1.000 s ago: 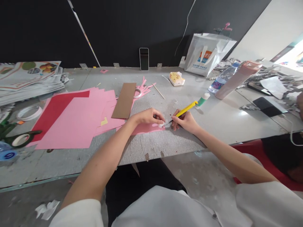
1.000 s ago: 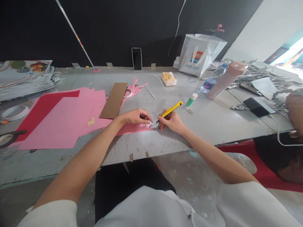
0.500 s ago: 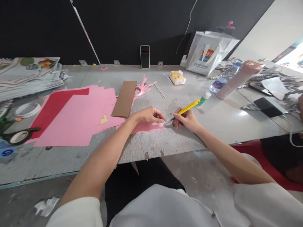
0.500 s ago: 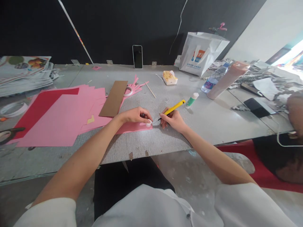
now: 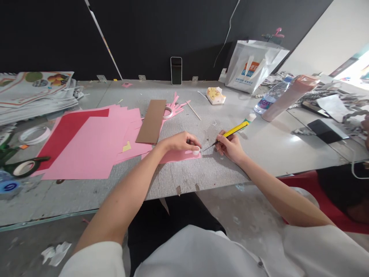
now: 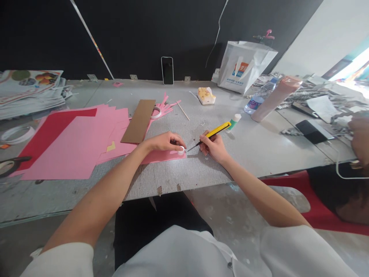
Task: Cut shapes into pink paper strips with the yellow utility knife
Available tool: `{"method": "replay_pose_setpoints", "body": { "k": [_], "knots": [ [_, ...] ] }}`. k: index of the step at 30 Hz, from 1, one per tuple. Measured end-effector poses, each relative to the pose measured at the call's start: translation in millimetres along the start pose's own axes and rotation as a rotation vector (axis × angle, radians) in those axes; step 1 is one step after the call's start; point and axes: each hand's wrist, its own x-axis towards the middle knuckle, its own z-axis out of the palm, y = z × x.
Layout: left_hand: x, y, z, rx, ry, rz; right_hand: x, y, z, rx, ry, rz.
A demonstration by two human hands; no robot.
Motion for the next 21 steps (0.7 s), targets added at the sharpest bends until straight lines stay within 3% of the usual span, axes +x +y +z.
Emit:
{"method": "replay_pose_setpoints", "body": {
  "k": [7, 14, 21],
  "knots": [
    [-4, -4, 1.6, -0.032, 0.070, 0.000, 0, 0, 2, 0.003, 0.027, 0.005],
    [2, -18, 7.1, -0.037, 0.371, 0.016, 1, 6, -3, 0.000, 0.027, -0.003],
    [5, -22, 11.9, 0.013, 0.507, -0.014, 0, 8, -4, -0.023, 0.013, -0.014]
  ]
}}
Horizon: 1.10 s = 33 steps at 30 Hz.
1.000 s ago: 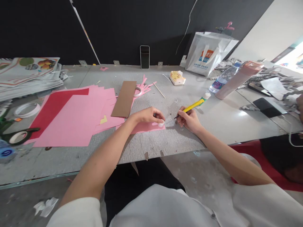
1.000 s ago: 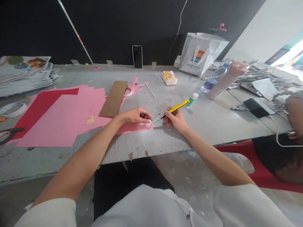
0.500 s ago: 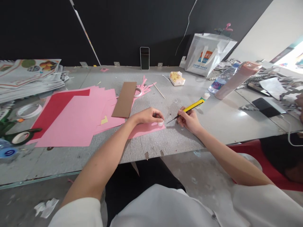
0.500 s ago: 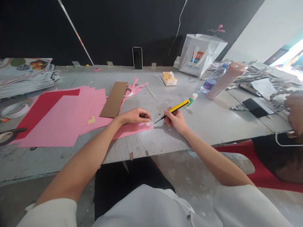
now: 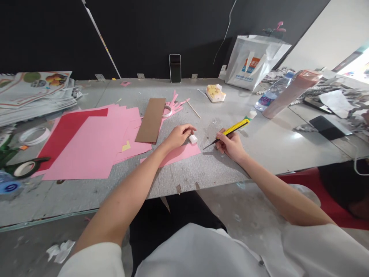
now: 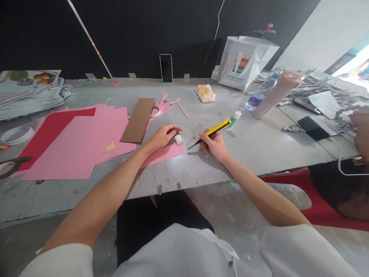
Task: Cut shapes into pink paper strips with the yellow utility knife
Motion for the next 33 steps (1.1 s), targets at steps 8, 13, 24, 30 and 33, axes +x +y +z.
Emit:
{"method": "replay_pose_setpoints", "body": {
  "k": [8, 13, 24, 30, 33],
  "knots": [
    [-7, 7, -6.1, 0.225, -0.232, 0.143, 0, 6, -4, -0.109, 0.038, -0.010],
    [-7, 2, -6.7, 0.315, -0.069, 0.115, 9, -6, -2, -0.241, 0.048, -0.001],
    [-1, -23, -22.3, 0.495, 0.343, -0.066, 73, -66, 32, -0.955, -0.664, -0.201],
    [0, -27, -26.5, 0.390, 0.482, -0.148, 58, -37, 45, -1.160, -0.606, -0.169],
    [0, -27, -24.7, 0.386, 0.487, -0.152, 58, -28, 44, -1.127, -0.614, -0.153]
  ]
}}
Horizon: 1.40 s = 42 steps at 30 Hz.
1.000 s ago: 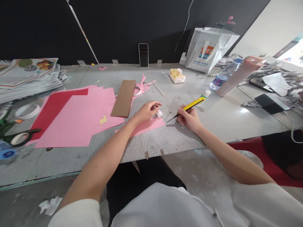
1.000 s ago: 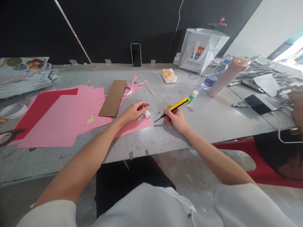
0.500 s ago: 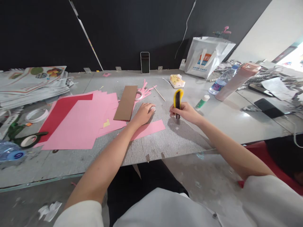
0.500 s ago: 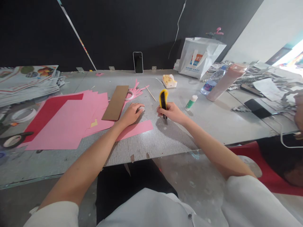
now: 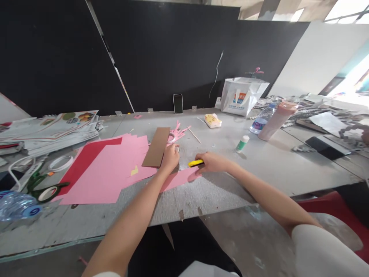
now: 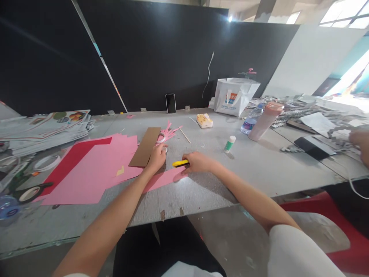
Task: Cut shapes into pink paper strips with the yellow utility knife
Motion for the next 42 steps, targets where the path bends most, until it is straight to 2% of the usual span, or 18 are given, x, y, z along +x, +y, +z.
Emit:
{"method": "replay_pose_setpoints", "body": {
  "k": [6, 8, 12, 14, 16, 20, 22, 25, 28, 33, 35, 42],
  "knots": [
    [-1, -4, -4.5, -0.050, 0.132, -0.090, 7, 3, 3, 0.007, -0.034, -0.019],
    [-2, -4, -9.8, -0.048, 0.124, -0.085, 7, 3, 4, 0.028, -0.026, -0.053],
    [-6, 12, -20.4, 0.029, 0.059, 0.073, 6, 4, 7, 0.091, 0.021, -0.127],
    [-12, 27, -22.4, 0.100, 0.038, 0.242, 6, 8, 7, 0.094, 0.067, -0.158],
    [-19, 42, -22.0, 0.127, -0.059, 0.319, 7, 14, 6, 0.059, 0.122, -0.185],
    [-31, 57, -20.0, 0.068, -0.328, 0.180, 6, 27, 0, 0.052, 0.270, -0.204],
    [-32, 56, -20.0, -0.021, -0.401, 0.133, 5, 29, -1, 0.148, 0.370, -0.182],
    [-29, 50, -18.6, -0.237, -0.446, 0.148, 4, 25, 0, 0.356, 0.488, -0.113],
    [-28, 48, -12.5, -0.398, -0.392, 0.143, 3, 18, 2, 0.467, 0.520, -0.074],
    [-33, 52, 0.0, -0.478, -0.253, 0.084, 4, 16, 3, 0.510, 0.615, 0.048],
    [-35, 54, 2.9, -0.534, -0.212, 0.049, 5, 18, 2, 0.534, 0.602, 0.106],
    [-36, 58, 9.5, -0.907, -0.190, -0.174, 4, 14, -2, 0.673, 0.588, 0.107]
  ]
}}
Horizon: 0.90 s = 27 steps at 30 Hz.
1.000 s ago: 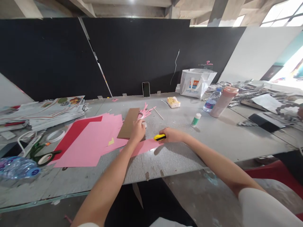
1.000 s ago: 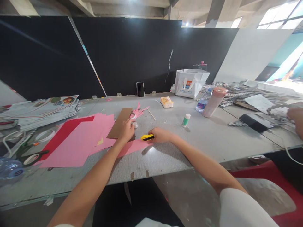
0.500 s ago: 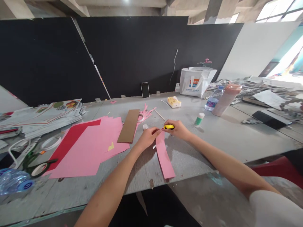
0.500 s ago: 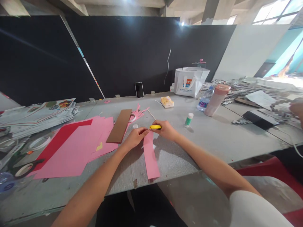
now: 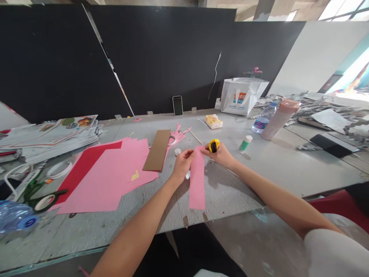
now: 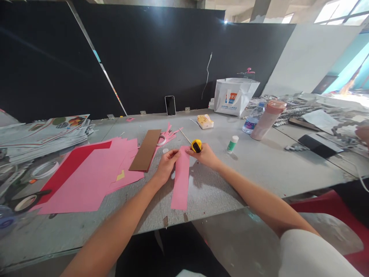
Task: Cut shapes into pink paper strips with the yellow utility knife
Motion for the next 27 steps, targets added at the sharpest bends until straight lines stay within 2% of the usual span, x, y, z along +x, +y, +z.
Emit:
{"method": "replay_pose_setpoints", "body": {
  "k": [3, 11, 17, 27],
  "knots": [
    [-1, 1, 2.6, -0.079, 0.047, 0.011, -3, -7, 1, 0.021, 0.011, -0.001],
    [-5, 6, 6.0, -0.135, 0.046, -0.002, -8, -13, 0, 0.044, -0.035, -0.024],
    [-3, 8, 6.2, -0.253, 0.010, -0.097, -7, -14, -2, 0.097, -0.030, -0.024],
    [-5, 14, 10.3, -0.306, -0.048, -0.067, -8, -14, -3, 0.173, -0.037, -0.034]
  ]
}}
